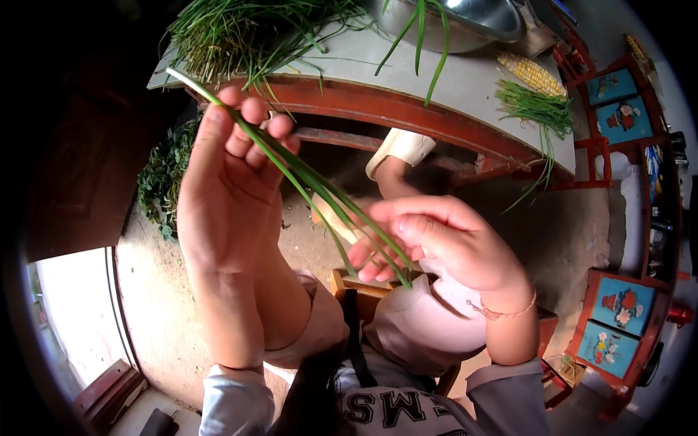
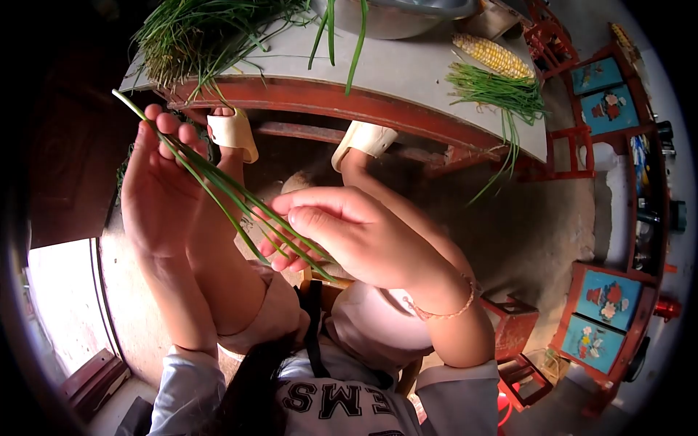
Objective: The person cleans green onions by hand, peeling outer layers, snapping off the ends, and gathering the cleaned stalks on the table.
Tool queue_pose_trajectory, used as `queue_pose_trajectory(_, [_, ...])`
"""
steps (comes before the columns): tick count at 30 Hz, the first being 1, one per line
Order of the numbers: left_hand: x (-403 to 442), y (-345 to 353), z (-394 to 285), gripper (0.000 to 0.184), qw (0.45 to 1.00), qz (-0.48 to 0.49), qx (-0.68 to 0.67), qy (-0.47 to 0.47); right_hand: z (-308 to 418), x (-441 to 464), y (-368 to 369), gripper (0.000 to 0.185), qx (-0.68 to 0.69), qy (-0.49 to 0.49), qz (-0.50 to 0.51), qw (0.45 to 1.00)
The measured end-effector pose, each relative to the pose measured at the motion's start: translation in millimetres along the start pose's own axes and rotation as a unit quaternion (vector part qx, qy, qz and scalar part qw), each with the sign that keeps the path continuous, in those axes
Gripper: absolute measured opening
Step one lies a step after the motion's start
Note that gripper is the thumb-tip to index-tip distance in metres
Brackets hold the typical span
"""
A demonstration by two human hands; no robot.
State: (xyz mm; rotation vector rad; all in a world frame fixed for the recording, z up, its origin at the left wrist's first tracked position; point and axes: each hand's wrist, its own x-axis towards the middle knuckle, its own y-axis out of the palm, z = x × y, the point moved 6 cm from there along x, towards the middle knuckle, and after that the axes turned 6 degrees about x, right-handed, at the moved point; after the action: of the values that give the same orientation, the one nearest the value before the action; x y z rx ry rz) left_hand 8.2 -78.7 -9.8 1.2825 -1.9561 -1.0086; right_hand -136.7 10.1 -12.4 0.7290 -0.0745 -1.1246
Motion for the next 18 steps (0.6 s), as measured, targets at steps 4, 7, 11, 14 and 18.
queue_pose_trajectory(4, [5.1, -13.3, -9.9, 0.023, 1.000, -0.010, 0.016, 0.012, -0.7, -1.4, 4.8, 0.025, 0.033, 0.034, 0.001, 0.999])
queue_pose_trajectory(7, [6.6, -21.5, -17.4, 0.021, 1.000, -0.013, 0.021, 0.014, -5.6, 0.1, 5.1, 0.022, 0.001, 0.077, 0.023, 0.997])
queue_pose_trajectory(11, [7.5, -30.2, -27.7, 0.020, 0.999, -0.010, 0.029, 0.026, -11.0, -0.6, 2.9, 0.030, -0.026, 0.088, 0.026, 0.995])
queue_pose_trajectory(14, [6.8, -35.9, -35.4, 0.019, 0.999, -0.006, 0.042, 0.031, -14.0, 0.3, 2.3, 0.029, -0.026, 0.089, 0.032, 0.995])
queue_pose_trajectory(18, [4.5, -52.1, -54.7, 0.018, 0.997, -0.031, 0.042, 0.049, -20.1, -0.4, 1.7, 0.028, -0.014, 0.103, 0.040, 0.994])
